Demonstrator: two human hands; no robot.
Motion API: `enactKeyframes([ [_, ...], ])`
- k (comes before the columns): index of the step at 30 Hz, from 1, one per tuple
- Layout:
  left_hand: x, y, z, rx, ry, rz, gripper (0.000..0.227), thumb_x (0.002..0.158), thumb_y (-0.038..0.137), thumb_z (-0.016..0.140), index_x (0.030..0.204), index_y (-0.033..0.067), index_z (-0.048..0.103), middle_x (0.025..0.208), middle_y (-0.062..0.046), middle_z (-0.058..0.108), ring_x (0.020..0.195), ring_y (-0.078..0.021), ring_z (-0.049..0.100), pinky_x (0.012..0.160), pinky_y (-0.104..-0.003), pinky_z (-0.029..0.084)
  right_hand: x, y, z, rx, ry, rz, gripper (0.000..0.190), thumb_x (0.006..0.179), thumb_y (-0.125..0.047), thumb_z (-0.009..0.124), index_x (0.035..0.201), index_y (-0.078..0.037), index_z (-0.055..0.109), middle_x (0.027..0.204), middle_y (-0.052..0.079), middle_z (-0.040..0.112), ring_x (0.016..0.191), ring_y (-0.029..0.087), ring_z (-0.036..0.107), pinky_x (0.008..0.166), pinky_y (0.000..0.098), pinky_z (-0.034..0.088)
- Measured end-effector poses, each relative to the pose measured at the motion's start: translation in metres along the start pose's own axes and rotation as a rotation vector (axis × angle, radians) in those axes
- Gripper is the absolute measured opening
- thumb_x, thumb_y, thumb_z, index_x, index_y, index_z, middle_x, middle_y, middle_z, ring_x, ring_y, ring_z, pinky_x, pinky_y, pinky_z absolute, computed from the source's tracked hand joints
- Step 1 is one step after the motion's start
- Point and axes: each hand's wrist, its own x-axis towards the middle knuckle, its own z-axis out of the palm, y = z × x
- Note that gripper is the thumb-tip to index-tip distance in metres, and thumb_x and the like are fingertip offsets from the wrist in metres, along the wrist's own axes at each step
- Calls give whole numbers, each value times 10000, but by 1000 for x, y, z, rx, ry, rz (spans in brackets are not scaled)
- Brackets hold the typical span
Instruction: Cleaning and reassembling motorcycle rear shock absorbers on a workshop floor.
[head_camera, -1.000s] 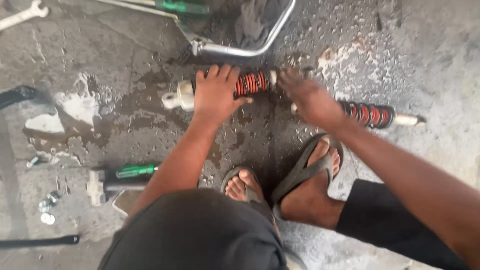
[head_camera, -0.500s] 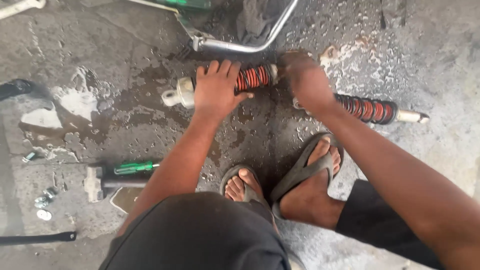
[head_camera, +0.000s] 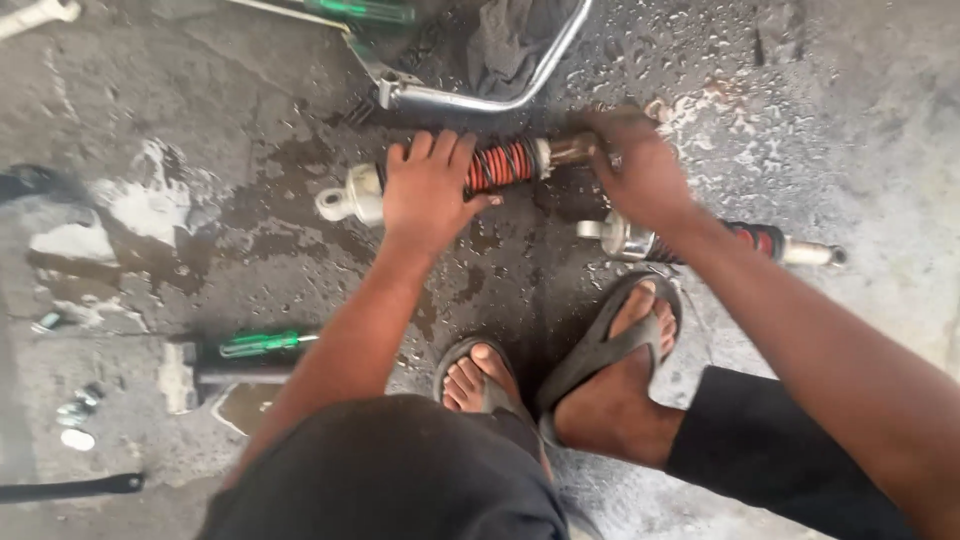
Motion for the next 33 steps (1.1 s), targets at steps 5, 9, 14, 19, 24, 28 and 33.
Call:
enactKeyframes([
  [5,0,0,-2,7,16,6,888,768,672,741,1421,103,547,1233,-47,577,1157,-248,509,949,-465,398,11,31,-9,113,-65,18,543,901,-93,651,1433,-13,574,1331,227,675,1157,375,672,1020,437,521],
  [9,5,1,-3,-12,6,22,866,731,673,772,1358,106,586,1165,-65,601,1111,-263,534,880,-484,399,9,51,-24,83,-74,122,494,872,-67,680,1365,-49,650,1343,226,681,1156,362,664,986,436,520],
  [14,2,1,-3,-49,155,67,804,719,589,832,1336,114,632,1171,-29,617,1104,-261,543,897,-468,402,-15,92,-7,144,16,372,356,944,-178,690,1293,-104,695,1197,171,737,1104,292,727,971,393,573],
  [19,0,0,-1,-17,180,68,819,700,576,839,1339,106,634,1172,-34,618,1111,-260,542,897,-464,407,-25,71,-11,-67,49,321,446,866,-287,796,1272,-126,707,1219,209,652,1144,385,617,1000,475,510],
  [24,3,-1,-1,47,169,56,830,682,610,806,1336,128,631,1140,-31,624,1092,-252,557,891,-451,418,-21,62,-6,-169,-47,347,635,801,-328,846,1345,-85,626,1314,277,514,1236,500,447,1046,571,414],
  [28,8,6,-5,-70,308,103,833,749,670,784,1334,101,620,1216,-39,634,1126,-263,563,906,-456,413,-36,96,19,-206,22,334,479,836,-213,770,1277,-64,656,1310,265,565,1206,462,545,1010,531,488],
  [33,4,5,-9,-10,111,8,836,680,617,800,1339,132,625,1152,-18,637,1084,-240,569,892,-437,433,-1,59,-10,89,331,411,236,950,-186,668,1143,-51,678,1131,187,710,1041,383,716,926,491,574],
])
